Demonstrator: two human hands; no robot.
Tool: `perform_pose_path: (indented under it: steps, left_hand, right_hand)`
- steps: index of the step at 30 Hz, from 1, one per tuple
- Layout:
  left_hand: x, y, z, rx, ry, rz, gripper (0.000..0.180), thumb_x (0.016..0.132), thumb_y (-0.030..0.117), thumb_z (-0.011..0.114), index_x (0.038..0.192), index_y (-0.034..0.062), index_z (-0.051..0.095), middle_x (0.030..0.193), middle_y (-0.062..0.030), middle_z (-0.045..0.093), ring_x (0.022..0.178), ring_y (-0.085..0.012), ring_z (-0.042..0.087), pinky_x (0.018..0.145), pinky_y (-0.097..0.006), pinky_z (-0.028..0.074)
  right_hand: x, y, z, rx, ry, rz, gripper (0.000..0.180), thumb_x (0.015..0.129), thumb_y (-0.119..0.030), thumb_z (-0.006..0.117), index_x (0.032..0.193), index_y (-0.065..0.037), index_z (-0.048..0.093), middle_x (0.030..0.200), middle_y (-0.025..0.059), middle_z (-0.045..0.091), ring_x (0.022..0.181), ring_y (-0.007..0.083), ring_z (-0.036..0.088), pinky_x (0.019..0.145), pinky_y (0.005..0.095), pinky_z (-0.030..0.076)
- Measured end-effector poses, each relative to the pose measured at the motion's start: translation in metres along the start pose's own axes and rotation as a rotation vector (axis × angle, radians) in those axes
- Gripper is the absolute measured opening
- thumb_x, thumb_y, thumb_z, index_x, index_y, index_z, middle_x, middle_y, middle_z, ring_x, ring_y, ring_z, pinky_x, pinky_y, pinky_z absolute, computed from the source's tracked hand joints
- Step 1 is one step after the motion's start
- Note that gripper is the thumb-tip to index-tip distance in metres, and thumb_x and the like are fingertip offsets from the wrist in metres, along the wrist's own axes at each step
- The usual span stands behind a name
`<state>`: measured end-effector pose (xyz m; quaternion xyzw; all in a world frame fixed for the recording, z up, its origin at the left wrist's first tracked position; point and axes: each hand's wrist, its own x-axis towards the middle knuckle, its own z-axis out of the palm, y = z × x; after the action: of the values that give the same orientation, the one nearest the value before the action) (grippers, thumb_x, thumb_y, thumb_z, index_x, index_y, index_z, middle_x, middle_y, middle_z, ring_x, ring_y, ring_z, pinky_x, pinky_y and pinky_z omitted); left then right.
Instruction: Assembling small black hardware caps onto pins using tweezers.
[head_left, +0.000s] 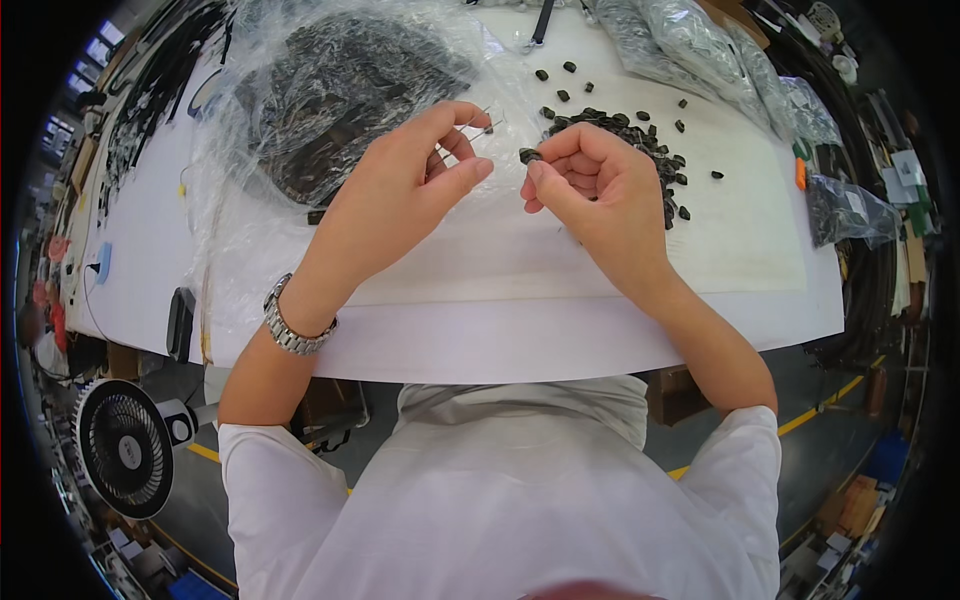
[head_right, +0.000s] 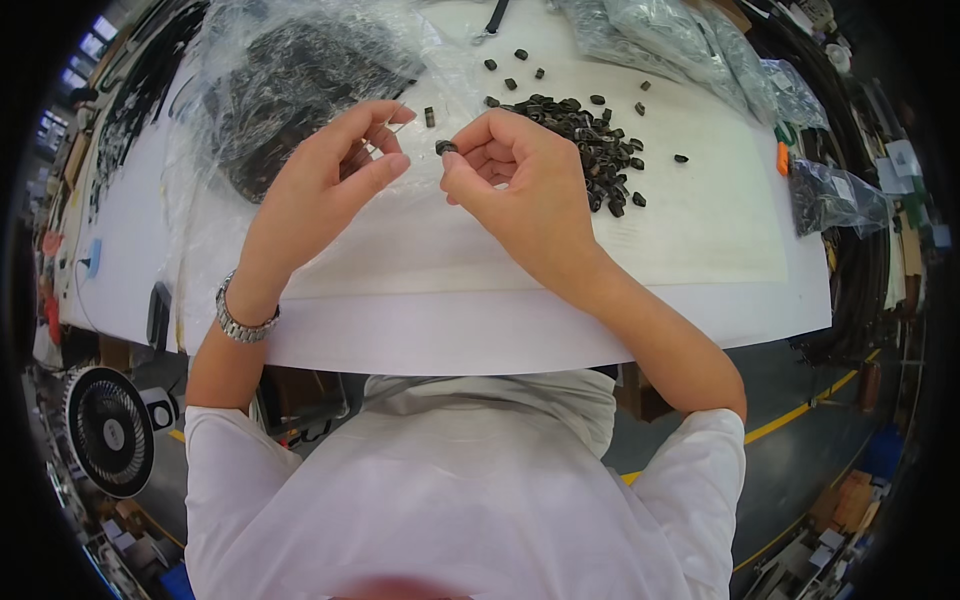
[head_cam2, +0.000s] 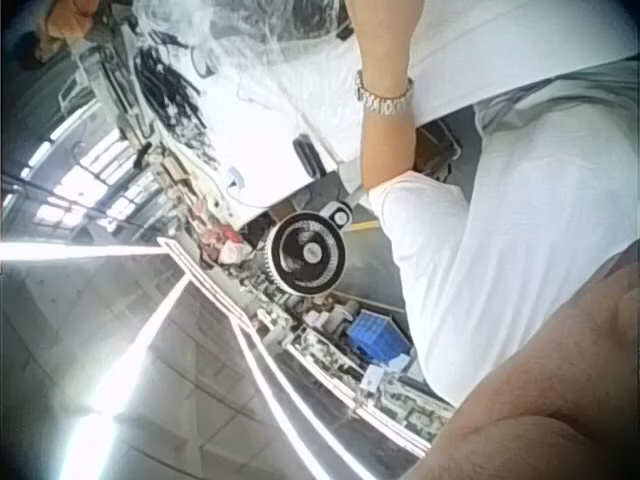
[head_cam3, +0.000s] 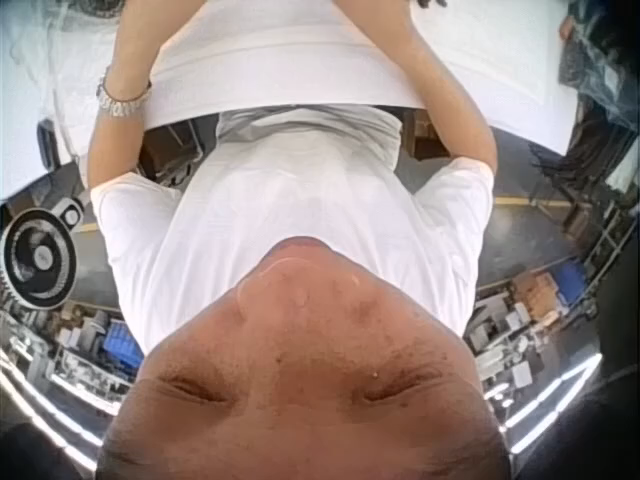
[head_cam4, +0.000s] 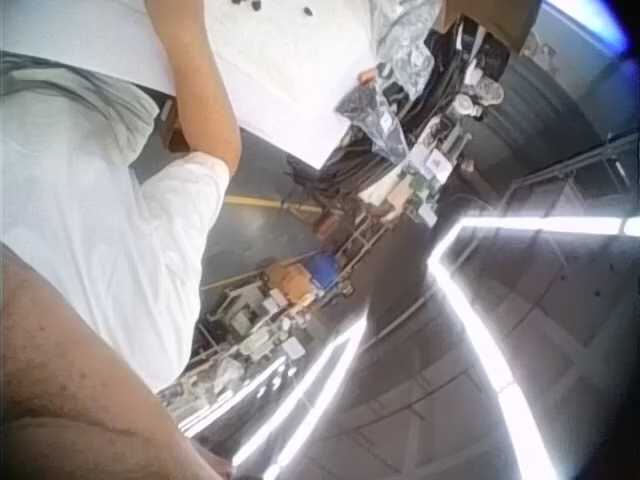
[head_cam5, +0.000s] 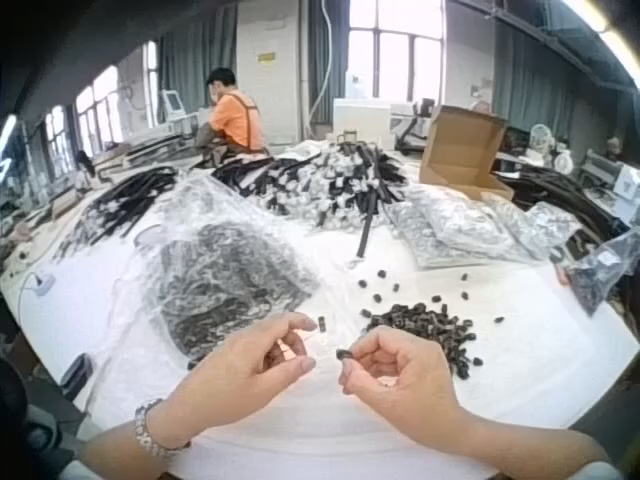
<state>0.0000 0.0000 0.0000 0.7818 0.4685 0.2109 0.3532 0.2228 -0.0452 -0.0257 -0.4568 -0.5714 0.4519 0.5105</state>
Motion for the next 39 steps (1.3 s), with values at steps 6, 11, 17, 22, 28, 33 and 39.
perform_pose_path:
  steps: [6, 11, 17, 22, 28, 33, 39]
  left_hand:
    - [0.001, -0.01, 0.004, 0.029, 0.173, 0.375, 0.026, 0.105, 0.013, 0.062, 0.127, 0.002, 0.072, 0.098, -0.0032, 0.067, 0.077, -0.0078, 0.059, 0.068, -0.025, 0.047]
    - [-0.013, 0.026, 0.0, -0.279, -0.136, 0.005, 0.024, 0.106, 0.01, 0.06, 0.122, 0.0002, 0.074, 0.096, -0.0027, 0.066, 0.067, -0.0067, 0.056, 0.061, -0.024, 0.045]
    - [-0.011, 0.003, 0.012, -0.104, 0.238, 0.349, 0.017, 0.104, 0.008, 0.065, 0.115, -0.0004, 0.075, 0.086, -0.001, 0.066, 0.058, -0.0072, 0.057, 0.054, -0.025, 0.044]
    - [-0.013, 0.006, 0.024, 0.056, 0.279, 0.443, 0.02, 0.099, 0.008, 0.073, 0.117, -0.0008, 0.075, 0.084, -0.007, 0.07, 0.056, -0.0142, 0.061, 0.058, -0.032, 0.05]
    - [-0.015, 0.007, 0.025, 0.23, 0.293, 0.48, 0.024, 0.096, 0.009, 0.075, 0.117, -0.0014, 0.073, 0.086, -0.0154, 0.072, 0.066, -0.0283, 0.069, 0.065, -0.038, 0.055]
    - [-0.019, 0.012, 0.028, 0.325, 0.25, 0.428, 0.025, 0.097, 0.009, 0.073, 0.12, -0.0021, 0.071, 0.087, -0.0176, 0.073, 0.077, -0.0358, 0.071, 0.067, -0.041, 0.055]
    - [-0.022, 0.012, 0.031, 0.42, 0.24, 0.441, 0.027, 0.099, 0.009, 0.072, 0.124, -0.0015, 0.066, 0.084, -0.017, 0.071, 0.075, -0.033, 0.071, 0.064, -0.043, 0.054]
  right_hand:
    - [0.001, 0.001, -0.004, -0.235, 0.107, -0.172, 0.01, 0.092, -0.004, 0.075, 0.093, 0.002, 0.067, 0.081, 0.0067, 0.075, 0.076, 0.0097, 0.073, 0.071, 0.024, 0.057]
    - [0.001, 0.002, -0.003, -0.435, 0.161, -0.294, 0.01, 0.091, -0.004, 0.076, 0.094, 0.002, 0.068, 0.082, 0.009, 0.077, 0.075, 0.0126, 0.076, 0.069, 0.0266, 0.059]
    - [0.002, 0.002, -0.004, -0.35, 0.182, -0.278, 0.01, 0.09, -0.003, 0.077, 0.093, 0.001, 0.067, 0.081, 0.0078, 0.077, 0.073, 0.0129, 0.076, 0.07, 0.0255, 0.06]
    - [0.0, 0.001, -0.002, -0.397, 0.173, -0.285, 0.011, 0.09, -0.004, 0.077, 0.093, 0.0, 0.067, 0.08, 0.0078, 0.077, 0.074, 0.0144, 0.078, 0.069, 0.0258, 0.059]
    - [-0.002, 0.0, 0.002, -0.546, 0.177, -0.375, 0.012, 0.088, -0.005, 0.078, 0.092, -0.004, 0.067, 0.08, 0.0065, 0.077, 0.074, 0.0162, 0.079, 0.067, 0.0268, 0.058]
    - [-0.002, 0.001, 0.002, -0.67, 0.186, -0.483, 0.014, 0.087, -0.006, 0.079, 0.092, -0.006, 0.066, 0.079, 0.0052, 0.077, 0.074, 0.0164, 0.079, 0.065, 0.0278, 0.059]
    - [-0.002, 0.002, 0.003, -0.727, 0.188, -0.543, 0.014, 0.086, -0.005, 0.078, 0.092, -0.007, 0.066, 0.079, 0.0042, 0.076, 0.071, 0.0164, 0.078, 0.062, 0.0281, 0.058]
